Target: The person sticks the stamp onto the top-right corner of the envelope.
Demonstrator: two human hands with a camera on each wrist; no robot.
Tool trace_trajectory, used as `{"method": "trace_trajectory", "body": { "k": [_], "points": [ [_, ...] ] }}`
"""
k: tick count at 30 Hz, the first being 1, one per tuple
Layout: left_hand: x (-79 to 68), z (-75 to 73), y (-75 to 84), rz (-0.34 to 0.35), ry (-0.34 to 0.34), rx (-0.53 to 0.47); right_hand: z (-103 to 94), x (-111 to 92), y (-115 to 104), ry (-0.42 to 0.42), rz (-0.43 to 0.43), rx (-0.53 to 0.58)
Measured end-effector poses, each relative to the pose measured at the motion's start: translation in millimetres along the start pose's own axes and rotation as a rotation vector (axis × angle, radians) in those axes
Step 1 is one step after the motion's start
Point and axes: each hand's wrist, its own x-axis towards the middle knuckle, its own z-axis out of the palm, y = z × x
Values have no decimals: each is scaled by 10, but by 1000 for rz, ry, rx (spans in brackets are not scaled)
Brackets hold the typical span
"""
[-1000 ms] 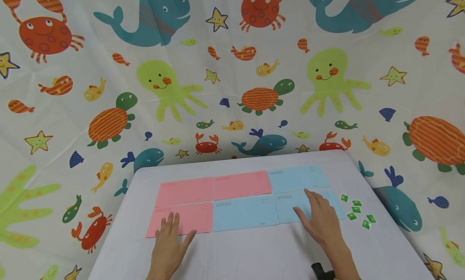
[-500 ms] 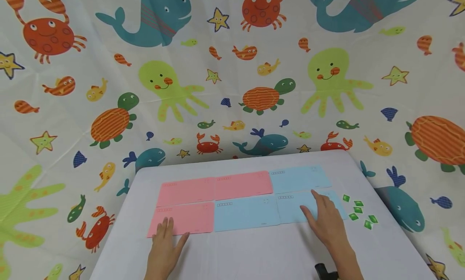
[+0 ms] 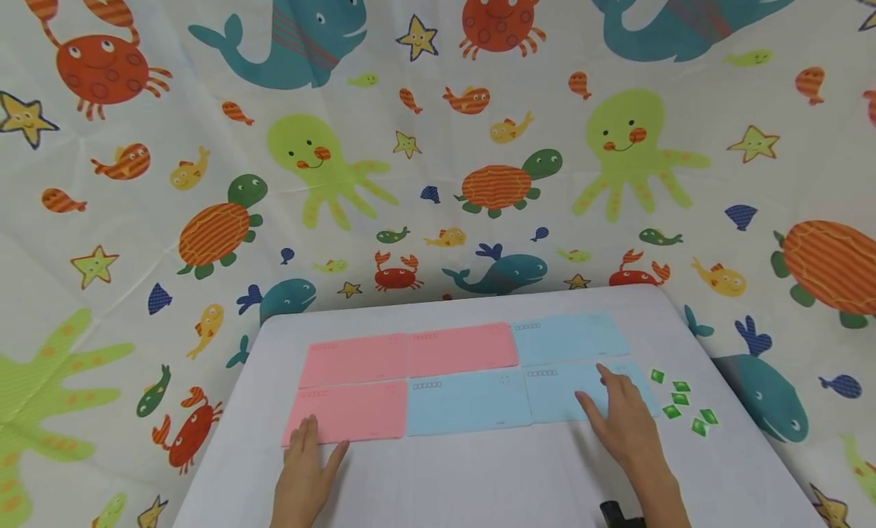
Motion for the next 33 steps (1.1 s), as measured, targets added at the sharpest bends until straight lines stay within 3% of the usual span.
{"method": "trace_trajectory", "body": {
  "k": [3, 20, 33],
  "points": [
    [7, 26, -18, -25, 0, 13, 4, -16, 27, -24, 13, 8],
    [61, 68, -156, -122, -32, 17, 38, -20, 201, 24, 11, 16],
    [151, 85, -270, -153, -50, 42, 19, -15, 349, -21, 89, 11]
  ]
}}
